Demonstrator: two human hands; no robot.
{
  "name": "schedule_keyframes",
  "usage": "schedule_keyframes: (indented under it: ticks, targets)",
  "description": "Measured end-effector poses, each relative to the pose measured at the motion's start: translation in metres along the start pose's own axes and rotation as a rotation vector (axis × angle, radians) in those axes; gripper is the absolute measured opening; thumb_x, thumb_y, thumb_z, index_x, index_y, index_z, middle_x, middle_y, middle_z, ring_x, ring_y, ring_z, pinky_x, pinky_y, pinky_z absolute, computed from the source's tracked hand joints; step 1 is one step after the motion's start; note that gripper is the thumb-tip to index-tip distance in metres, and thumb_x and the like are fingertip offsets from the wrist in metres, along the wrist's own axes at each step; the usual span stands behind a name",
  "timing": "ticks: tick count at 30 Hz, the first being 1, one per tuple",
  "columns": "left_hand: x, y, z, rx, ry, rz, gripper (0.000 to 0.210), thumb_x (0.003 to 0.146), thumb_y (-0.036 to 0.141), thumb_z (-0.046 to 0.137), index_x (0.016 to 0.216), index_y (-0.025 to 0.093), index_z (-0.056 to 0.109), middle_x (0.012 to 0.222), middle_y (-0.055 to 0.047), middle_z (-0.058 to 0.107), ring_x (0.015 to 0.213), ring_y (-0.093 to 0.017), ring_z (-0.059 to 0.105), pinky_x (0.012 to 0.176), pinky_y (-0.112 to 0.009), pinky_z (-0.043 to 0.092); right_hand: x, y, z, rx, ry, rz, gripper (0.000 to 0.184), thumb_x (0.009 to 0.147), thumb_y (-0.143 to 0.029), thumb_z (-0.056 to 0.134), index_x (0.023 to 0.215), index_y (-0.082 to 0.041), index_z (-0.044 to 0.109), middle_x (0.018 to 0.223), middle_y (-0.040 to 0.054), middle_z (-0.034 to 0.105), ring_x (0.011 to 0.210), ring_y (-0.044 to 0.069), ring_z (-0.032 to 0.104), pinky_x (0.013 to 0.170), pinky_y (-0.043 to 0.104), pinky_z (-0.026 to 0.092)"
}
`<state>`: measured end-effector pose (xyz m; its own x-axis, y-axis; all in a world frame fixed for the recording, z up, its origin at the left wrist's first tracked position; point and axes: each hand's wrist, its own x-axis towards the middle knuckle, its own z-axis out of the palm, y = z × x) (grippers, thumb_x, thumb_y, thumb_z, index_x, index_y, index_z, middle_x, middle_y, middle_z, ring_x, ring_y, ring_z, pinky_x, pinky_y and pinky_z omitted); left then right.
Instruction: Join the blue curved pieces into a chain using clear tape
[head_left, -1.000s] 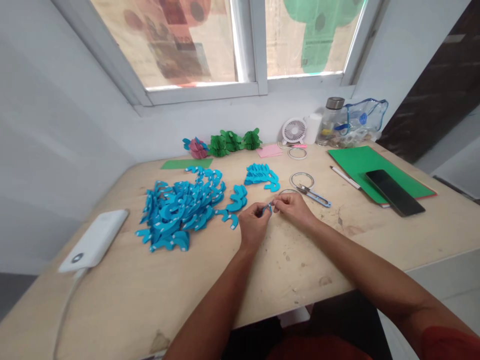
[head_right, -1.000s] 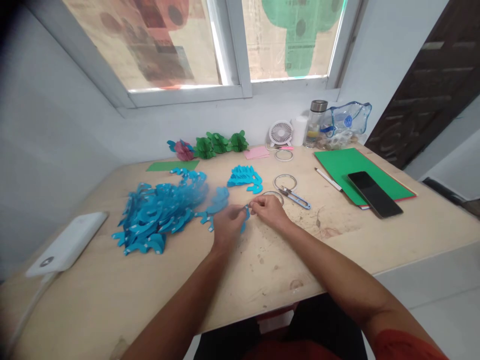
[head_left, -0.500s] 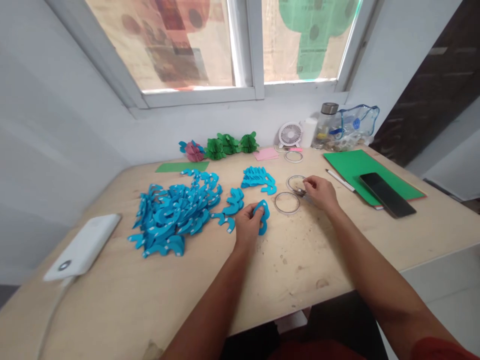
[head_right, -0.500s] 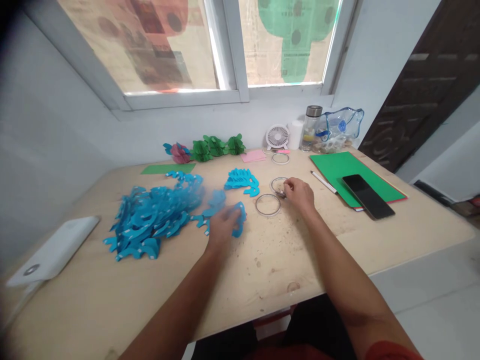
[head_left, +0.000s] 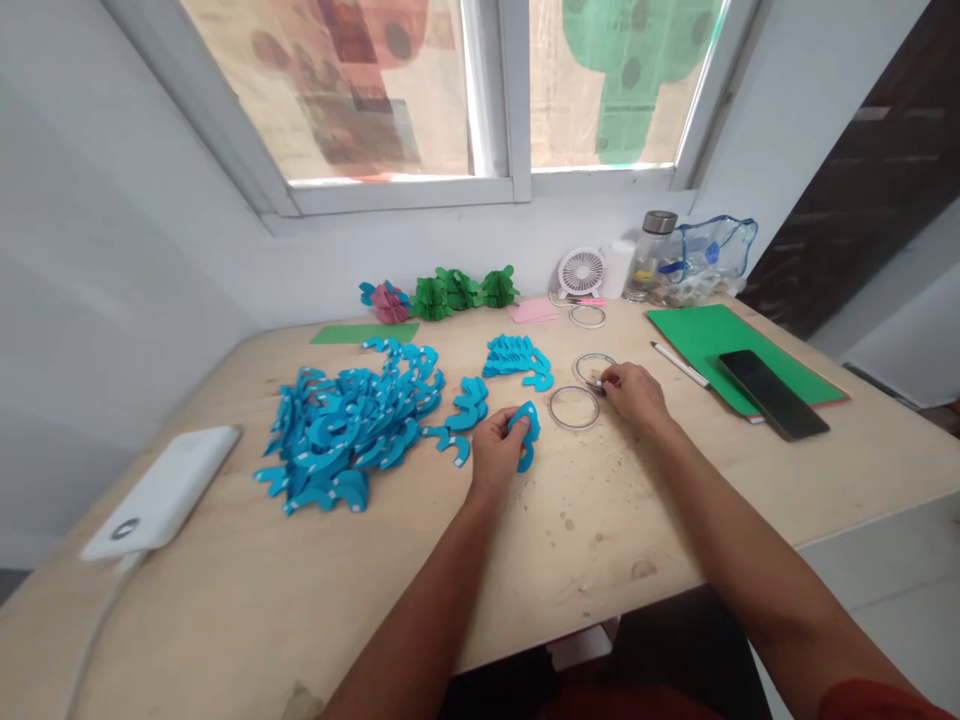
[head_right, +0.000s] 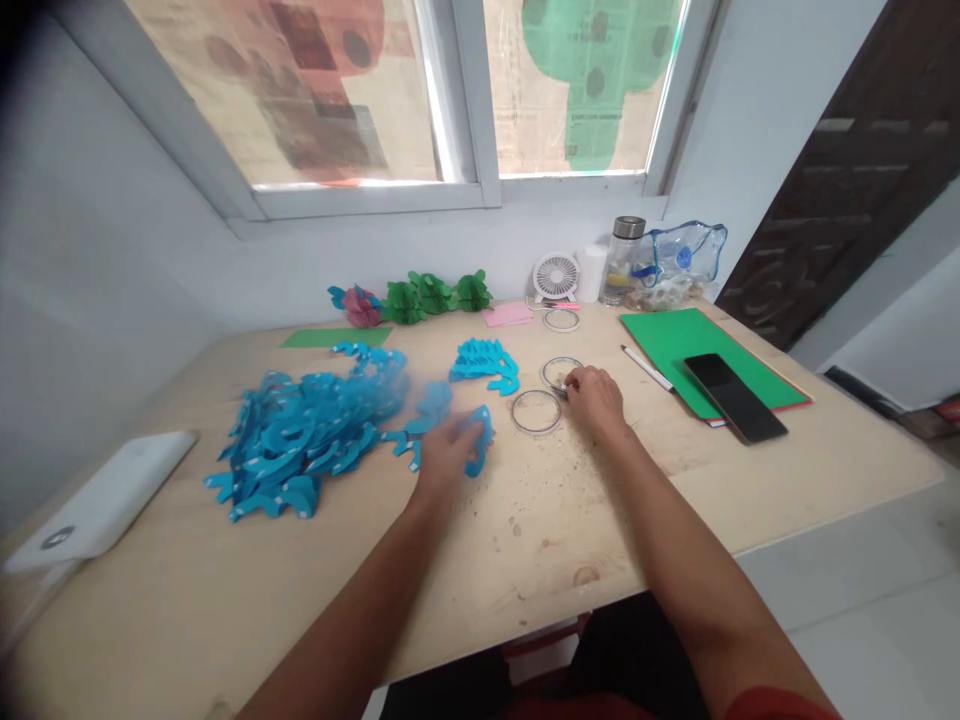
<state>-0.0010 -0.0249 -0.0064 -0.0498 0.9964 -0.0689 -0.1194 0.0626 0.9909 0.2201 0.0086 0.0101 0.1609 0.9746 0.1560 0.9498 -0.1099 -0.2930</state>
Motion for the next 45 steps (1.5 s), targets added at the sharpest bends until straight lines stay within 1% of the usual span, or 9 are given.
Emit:
schedule_keyframes:
  ticks: [17, 23, 29, 34, 37, 39, 41, 43, 45]
  targets:
    - [-0.004, 0.008, 0.002, -0.021, 0.012, -0.020, 0.030, 0.059, 0.039, 0.069, 0.073, 0.012, 0.065, 0.051, 0.001, 0.056, 0.039, -0.006, 0.042, 0.037, -0.018, 0.031, 0.006, 0.002, 0.010, 0.045, 0.022, 0.034, 0.011, 0.077, -0.019, 0.050, 0.078, -0.019, 0.062, 0.082, 0.0057, 0.063, 0.084, 0.019, 0.054, 0.067, 0.027, 0.037]
    - [-0.004, 0.008, 0.002, -0.019, 0.010, -0.008, 0.032, 0.059, 0.040, 0.069, 0.075, 0.012, 0.066, 0.050, 0.001, 0.056, 0.038, -0.006, 0.042, 0.037, -0.018, 0.032, 0.006, 0.003, 0.012, 0.043, 0.036, 0.020, 0.010, 0.079, -0.021, 0.050, 0.077, -0.018, 0.059, 0.085, 0.0070, 0.062, 0.085, 0.019, 0.053, 0.070, 0.028, 0.037]
    - [-0.003, 0.007, 0.001, 0.005, 0.005, -0.008, 0.029, 0.061, 0.038, 0.067, 0.074, 0.012, 0.066, 0.051, 0.001, 0.057, 0.038, -0.006, 0.043, 0.037, -0.018, 0.032, 0.005, 0.000, 0.013, 0.090, 0.041, 0.101, 0.011, 0.079, -0.021, 0.046, 0.079, -0.019, 0.057, 0.083, 0.0065, 0.063, 0.080, 0.019, 0.054, 0.063, 0.026, 0.035]
    - [-0.001, 0.005, 0.000, 0.001, -0.001, 0.002, 0.029, 0.062, 0.037, 0.067, 0.075, 0.012, 0.066, 0.051, 0.000, 0.057, 0.039, -0.006, 0.044, 0.038, -0.018, 0.033, 0.003, -0.001, 0.012, 0.256, 0.171, 0.154, 0.012, 0.079, -0.026, 0.045, 0.078, -0.020, 0.055, 0.075, 0.0036, 0.061, 0.072, 0.018, 0.054, 0.062, 0.026, 0.035]
    - [0.000, 0.002, 0.000, -0.027, 0.005, 0.004, 0.027, 0.062, 0.036, 0.066, 0.075, 0.012, 0.066, 0.052, 0.000, 0.058, 0.041, -0.007, 0.047, 0.039, -0.018, 0.034, 0.001, -0.006, 0.007, 0.503, 0.219, 0.072, 0.014, 0.077, -0.032, 0.047, 0.073, -0.019, 0.053, 0.070, 0.0019, 0.059, 0.069, 0.016, 0.053, 0.062, 0.026, 0.038]
    - [0.002, 0.001, -0.001, -0.046, 0.019, 0.003, 0.027, 0.062, 0.035, 0.066, 0.076, 0.012, 0.066, 0.054, -0.001, 0.060, 0.042, -0.007, 0.048, 0.040, -0.018, 0.034, -0.002, -0.013, 0.002, 0.707, 0.157, -0.010, 0.017, 0.075, -0.035, 0.050, 0.071, -0.018, 0.051, 0.068, 0.0014, 0.058, 0.065, 0.015, 0.052, 0.062, 0.026, 0.040]
    - [0.003, 0.001, -0.002, -0.073, 0.047, -0.003, 0.027, 0.061, 0.035, 0.066, 0.076, 0.012, 0.065, 0.057, -0.002, 0.061, 0.043, -0.007, 0.049, 0.040, -0.018, 0.034, -0.007, -0.023, -0.004, 0.880, 0.034, -0.098, 0.018, 0.074, -0.036, 0.053, 0.072, -0.018, 0.052, 0.074, 0.0026, 0.060, 0.068, 0.015, 0.054, 0.063, 0.027, 0.041]
    - [0.004, 0.002, -0.003, -0.118, 0.083, -0.012, 0.027, 0.060, 0.035, 0.067, 0.076, 0.013, 0.065, 0.059, -0.001, 0.061, 0.044, -0.007, 0.050, 0.040, -0.018, 0.034, -0.014, -0.034, -0.010, 0.975, -0.123, -0.231, 0.017, 0.074, -0.035, 0.055, 0.073, -0.018, 0.052, 0.089, 0.0061, 0.062, 0.082, 0.017, 0.057, 0.071, 0.029, 0.042]
    - [0.004, 0.005, -0.003, -0.167, 0.109, -0.022, 0.027, 0.059, 0.034, 0.067, 0.076, 0.012, 0.065, 0.059, 0.000, 0.059, 0.045, -0.007, 0.049, 0.040, -0.018, 0.034, -0.022, -0.045, -0.016, 0.986, -0.287, -0.336, 0.017, 0.076, -0.034, 0.056, 0.073, -0.017, 0.052, 0.098, 0.0082, 0.061, 0.090, 0.018, 0.057, 0.073, 0.030, 0.042]
